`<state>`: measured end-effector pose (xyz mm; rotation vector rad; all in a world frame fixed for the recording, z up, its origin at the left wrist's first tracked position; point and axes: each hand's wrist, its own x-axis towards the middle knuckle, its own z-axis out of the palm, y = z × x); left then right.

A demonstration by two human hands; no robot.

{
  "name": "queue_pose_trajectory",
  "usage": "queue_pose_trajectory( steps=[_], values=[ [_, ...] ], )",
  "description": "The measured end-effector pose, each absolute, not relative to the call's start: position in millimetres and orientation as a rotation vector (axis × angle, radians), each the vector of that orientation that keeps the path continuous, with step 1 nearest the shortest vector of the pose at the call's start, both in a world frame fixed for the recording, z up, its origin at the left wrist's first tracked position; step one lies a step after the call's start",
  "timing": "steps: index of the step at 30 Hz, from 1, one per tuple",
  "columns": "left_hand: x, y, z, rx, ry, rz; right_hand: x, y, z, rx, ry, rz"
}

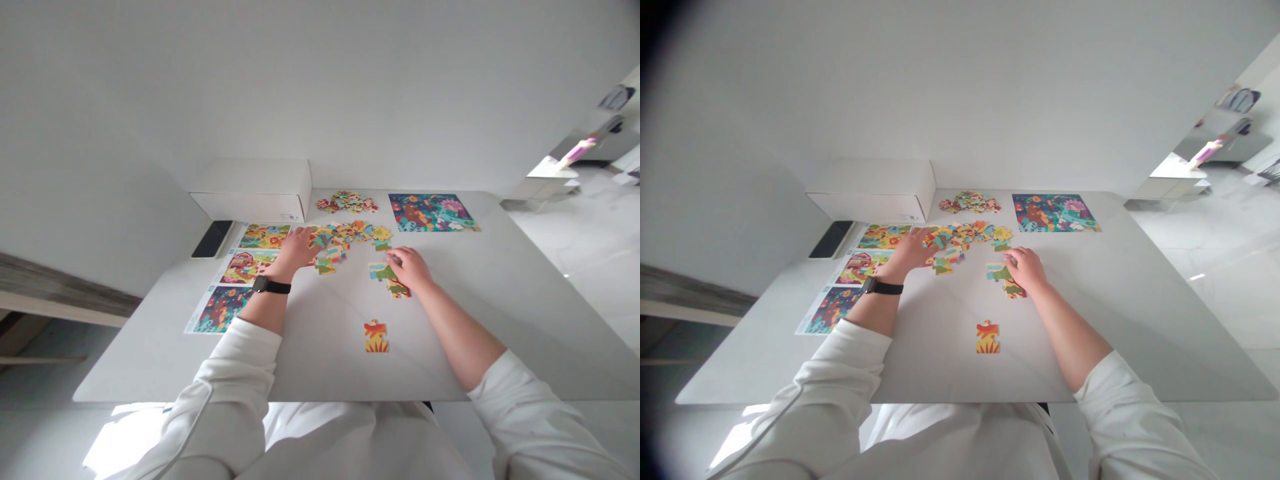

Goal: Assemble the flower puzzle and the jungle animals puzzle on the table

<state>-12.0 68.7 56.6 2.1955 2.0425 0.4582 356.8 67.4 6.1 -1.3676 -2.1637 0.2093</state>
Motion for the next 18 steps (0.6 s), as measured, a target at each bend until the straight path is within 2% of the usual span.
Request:
queue_pose_trajectory(
  steps=[5,18],
  values=[
    [-5.3,103.2,65.0,2.164,2.067,0.481,352.4,72.4,7.4,-1.335,-2.053,0.290],
    [33.4,189.3,68.2,1.999,2.131,-0.073,352.5,79.3,4.6,-1.295,-1.866,0.279]
  ],
)
